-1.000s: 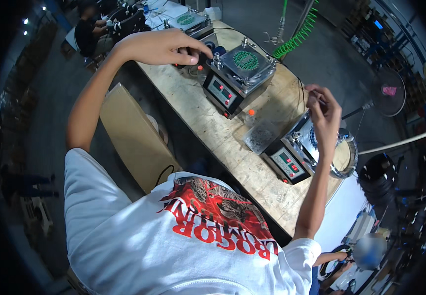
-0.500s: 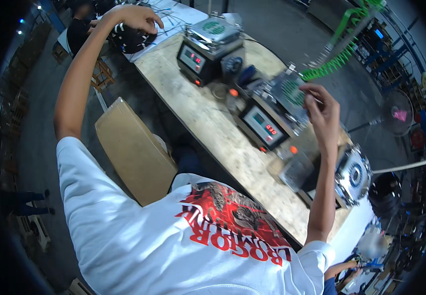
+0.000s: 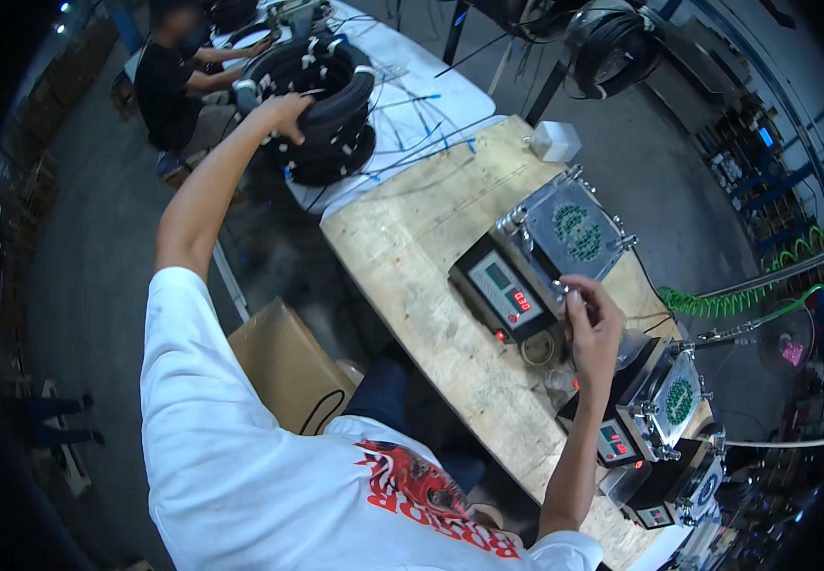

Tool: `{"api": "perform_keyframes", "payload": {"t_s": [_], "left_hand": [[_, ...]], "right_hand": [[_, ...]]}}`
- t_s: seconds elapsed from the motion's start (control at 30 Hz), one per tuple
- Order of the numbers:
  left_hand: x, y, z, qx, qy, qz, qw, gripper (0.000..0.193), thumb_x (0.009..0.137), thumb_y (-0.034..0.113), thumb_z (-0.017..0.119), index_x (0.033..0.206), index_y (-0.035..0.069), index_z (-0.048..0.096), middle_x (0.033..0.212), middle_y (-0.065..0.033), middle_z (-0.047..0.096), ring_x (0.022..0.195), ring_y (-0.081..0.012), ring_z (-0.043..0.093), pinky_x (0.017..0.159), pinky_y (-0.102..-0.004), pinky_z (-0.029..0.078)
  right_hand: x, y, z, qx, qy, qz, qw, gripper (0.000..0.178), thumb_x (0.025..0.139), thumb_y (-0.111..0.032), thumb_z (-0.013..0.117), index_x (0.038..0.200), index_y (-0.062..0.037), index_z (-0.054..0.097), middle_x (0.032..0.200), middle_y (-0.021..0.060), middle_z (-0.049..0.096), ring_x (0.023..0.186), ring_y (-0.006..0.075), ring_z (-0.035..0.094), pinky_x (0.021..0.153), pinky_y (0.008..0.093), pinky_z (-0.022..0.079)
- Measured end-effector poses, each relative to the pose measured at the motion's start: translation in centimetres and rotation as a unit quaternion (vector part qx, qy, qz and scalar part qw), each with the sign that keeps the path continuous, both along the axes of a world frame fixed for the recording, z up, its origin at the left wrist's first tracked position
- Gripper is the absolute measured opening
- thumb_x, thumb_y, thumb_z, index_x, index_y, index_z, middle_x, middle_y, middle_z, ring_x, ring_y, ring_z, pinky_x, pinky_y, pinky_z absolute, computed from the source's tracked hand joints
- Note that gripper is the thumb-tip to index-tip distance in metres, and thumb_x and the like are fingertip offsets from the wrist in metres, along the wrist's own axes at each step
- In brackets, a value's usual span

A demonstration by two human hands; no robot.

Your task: Assembling and testing large cable coils using industrial machinery.

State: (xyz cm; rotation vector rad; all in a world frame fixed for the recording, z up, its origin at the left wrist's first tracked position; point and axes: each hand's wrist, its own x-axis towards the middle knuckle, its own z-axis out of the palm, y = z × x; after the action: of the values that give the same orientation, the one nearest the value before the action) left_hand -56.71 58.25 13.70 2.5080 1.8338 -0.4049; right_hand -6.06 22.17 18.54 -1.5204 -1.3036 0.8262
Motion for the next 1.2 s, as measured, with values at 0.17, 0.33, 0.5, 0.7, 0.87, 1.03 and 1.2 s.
{"api": "perform_keyframes", "payload": {"t_s": [0.17, 0.33, 0.5, 0.7, 0.87, 1.03, 1.2], "left_hand": [[-4.8, 1.0, -0.7, 0.007, -0.038, -0.027, 0.999, 0.077, 0.062, 0.024, 0.089, 0.124, 0.002, 0.048, 0.122, -0.0265, 0.06, 0.117, -0.0419, 0.058, 0.095, -0.0474, 0.051], [-2.8, 1.9, 1.4, 0.0, -0.073, -0.075, 0.994, 0.064, 0.07, 0.024, 0.08, 0.119, -0.004, 0.05, 0.111, -0.0276, 0.065, 0.11, -0.044, 0.062, 0.092, -0.0493, 0.052], [-3.1, 2.7, 2.9, 0.244, -0.074, -0.204, 0.945, 0.053, 0.073, 0.024, 0.074, 0.115, 0.002, 0.05, 0.1, -0.0213, 0.066, 0.103, -0.041, 0.062, 0.087, -0.0515, 0.048], [-4.6, 3.4, 7.2, 0.329, -0.108, -0.201, 0.916, 0.042, 0.081, 0.024, 0.072, 0.109, 0.0, 0.054, 0.103, -0.0231, 0.066, 0.103, -0.0416, 0.064, 0.087, -0.049, 0.051], [-4.9, 0.5, 14.7, 0.362, -0.203, -0.194, 0.889, 0.051, 0.084, 0.032, 0.074, 0.118, -0.003, 0.057, 0.094, -0.0259, 0.07, 0.092, -0.0431, 0.068, 0.079, -0.0462, 0.055], [-5.6, -3.6, 20.5, 0.426, -0.311, -0.215, 0.822, 0.05, 0.086, 0.046, 0.076, 0.1, -0.001, 0.071, 0.083, -0.0161, 0.073, 0.078, -0.021, 0.074, 0.07, -0.0346, 0.057], [-8.6, -7.4, 22.2, 0.262, -0.581, -0.216, 0.74, 0.043, 0.086, 0.04, 0.076, 0.1, -0.001, 0.072, 0.086, -0.0067, 0.074, 0.074, -0.0121, 0.07, 0.065, -0.0263, 0.056]], "right_hand": [[0.5, -3.0, -1.5, -0.011, 0.02, -0.063, 0.998, 0.017, 0.1, -0.011, 0.056, 0.108, -0.0028, 0.068, 0.073, -0.0037, 0.054, 0.061, 0.0021, 0.043, 0.053, 0.0189, 0.032], [1.3, -6.6, -3.7, 0.016, 0.017, -0.127, 0.992, 0.016, 0.1, -0.01, 0.056, 0.107, -0.0019, 0.068, 0.072, -0.0036, 0.054, 0.063, 0.0018, 0.044, 0.055, 0.0199, 0.032], [-2.9, -4.4, -6.0, 0.049, -0.013, -0.109, 0.993, 0.017, 0.099, -0.009, 0.055, 0.107, -0.0003, 0.067, 0.071, -0.0035, 0.051, 0.065, 0.0032, 0.043, 0.057, 0.0209, 0.032], [-13.1, 6.4, -4.2, 0.123, -0.049, 0.051, 0.99, 0.026, 0.095, -0.008, 0.056, 0.119, -0.001, 0.065, 0.077, 0.0014, 0.057, 0.069, 0.0071, 0.05, 0.064, 0.0234, 0.042], [-21.0, 17.4, -0.6, 0.163, -0.077, 0.143, 0.973, 0.037, 0.093, -0.011, 0.059, 0.129, -0.0072, 0.063, 0.082, 0.0076, 0.064, 0.068, 0.0097, 0.058, 0.061, 0.0259, 0.048], [-27.2, 25.9, -1.4, 0.12, -0.01, 0.143, 0.982, 0.052, 0.094, -0.028, 0.066, 0.138, -0.0031, 0.055, 0.088, 0.0096, 0.066, 0.071, 0.0104, 0.061, 0.053, 0.0241, 0.049], [-27.8, 28.5, 0.2, 0.17, 0.151, 0.06, 0.972, 0.101, 0.081, -0.063, 0.073, 0.149, -0.0007, 0.033, 0.12, 0.0196, 0.062, 0.101, 0.0227, 0.065, 0.081, 0.0362, 0.055]]}}
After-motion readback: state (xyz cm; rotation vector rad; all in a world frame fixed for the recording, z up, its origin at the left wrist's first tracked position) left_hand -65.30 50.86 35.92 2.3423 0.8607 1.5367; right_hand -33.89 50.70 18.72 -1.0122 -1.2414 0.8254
